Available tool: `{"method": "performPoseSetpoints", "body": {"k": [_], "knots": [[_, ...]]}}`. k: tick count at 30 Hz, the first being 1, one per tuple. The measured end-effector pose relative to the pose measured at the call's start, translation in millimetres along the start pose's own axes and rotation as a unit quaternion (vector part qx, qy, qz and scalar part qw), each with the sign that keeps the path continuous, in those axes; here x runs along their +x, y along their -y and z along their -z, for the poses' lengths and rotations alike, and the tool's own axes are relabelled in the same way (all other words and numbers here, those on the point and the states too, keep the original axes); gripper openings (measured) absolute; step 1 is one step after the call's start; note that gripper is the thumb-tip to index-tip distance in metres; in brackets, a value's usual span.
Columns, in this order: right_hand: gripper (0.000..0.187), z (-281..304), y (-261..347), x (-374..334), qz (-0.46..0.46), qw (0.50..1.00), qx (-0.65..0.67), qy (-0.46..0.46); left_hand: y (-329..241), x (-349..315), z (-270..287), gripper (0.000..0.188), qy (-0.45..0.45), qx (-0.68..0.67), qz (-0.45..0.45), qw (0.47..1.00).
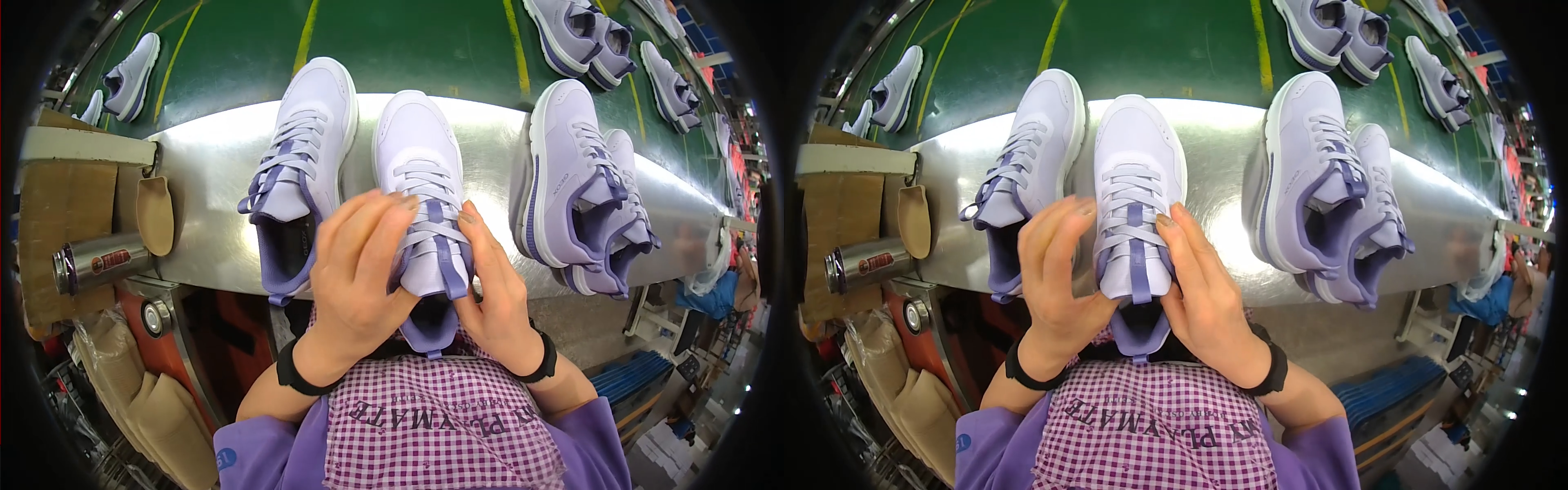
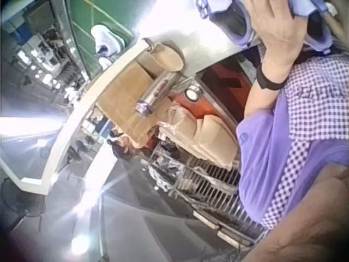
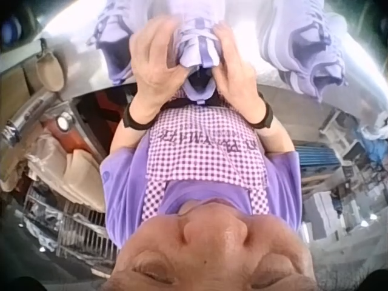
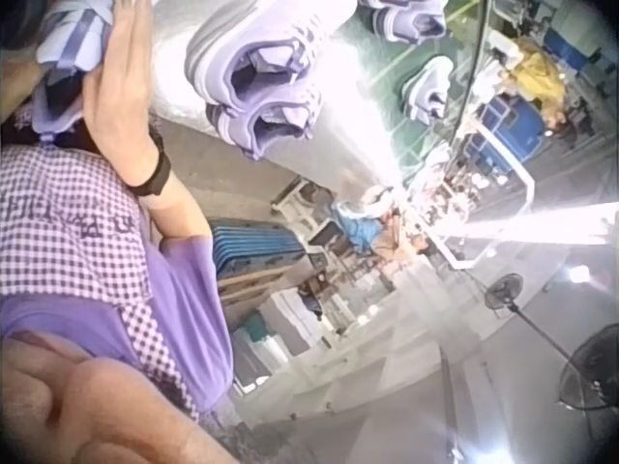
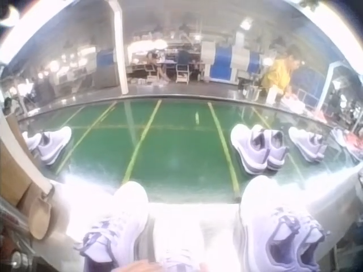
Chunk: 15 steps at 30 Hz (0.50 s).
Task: The worker is performing manual stitching and finishing work on purple and white sneakers on a production line.
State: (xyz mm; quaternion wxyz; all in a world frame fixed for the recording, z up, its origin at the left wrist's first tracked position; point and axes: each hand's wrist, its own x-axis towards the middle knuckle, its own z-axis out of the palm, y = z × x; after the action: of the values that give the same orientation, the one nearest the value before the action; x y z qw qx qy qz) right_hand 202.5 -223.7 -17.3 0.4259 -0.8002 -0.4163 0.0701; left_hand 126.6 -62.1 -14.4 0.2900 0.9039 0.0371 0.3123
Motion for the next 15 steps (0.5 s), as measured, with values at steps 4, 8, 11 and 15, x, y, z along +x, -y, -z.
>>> {"method": "performPoseSetpoints", "body": {"k": [4, 8, 11, 15], "knots": [[0.054, -9.0, -7.0, -5.5, 0.01, 0.998, 0.044, -0.038, -6.4, -18.1, 11.4, 0.071, 0.02, 0.011, 0.053, 0.998], [0.049, -5.1, -8.8, -7.4, 0.021, 0.997, 0.066, -0.033, 5.4, -21.3, 9.4, 0.07, 0.044, 0.0, -0.016, 0.999], [0.049, -10.0, -12.3, -8.4, 0.024, 0.996, 0.062, -0.061, 4.0, -21.6, 5.4, 0.065, 0.03, -0.02, 0.012, 0.999], [0.047, -21.3, -5.2, -12.1, -0.07, 0.978, 0.167, -0.103, -8.6, -21.2, 1.9, 0.058, 0.0, -0.066, 0.111, 0.992]]}}
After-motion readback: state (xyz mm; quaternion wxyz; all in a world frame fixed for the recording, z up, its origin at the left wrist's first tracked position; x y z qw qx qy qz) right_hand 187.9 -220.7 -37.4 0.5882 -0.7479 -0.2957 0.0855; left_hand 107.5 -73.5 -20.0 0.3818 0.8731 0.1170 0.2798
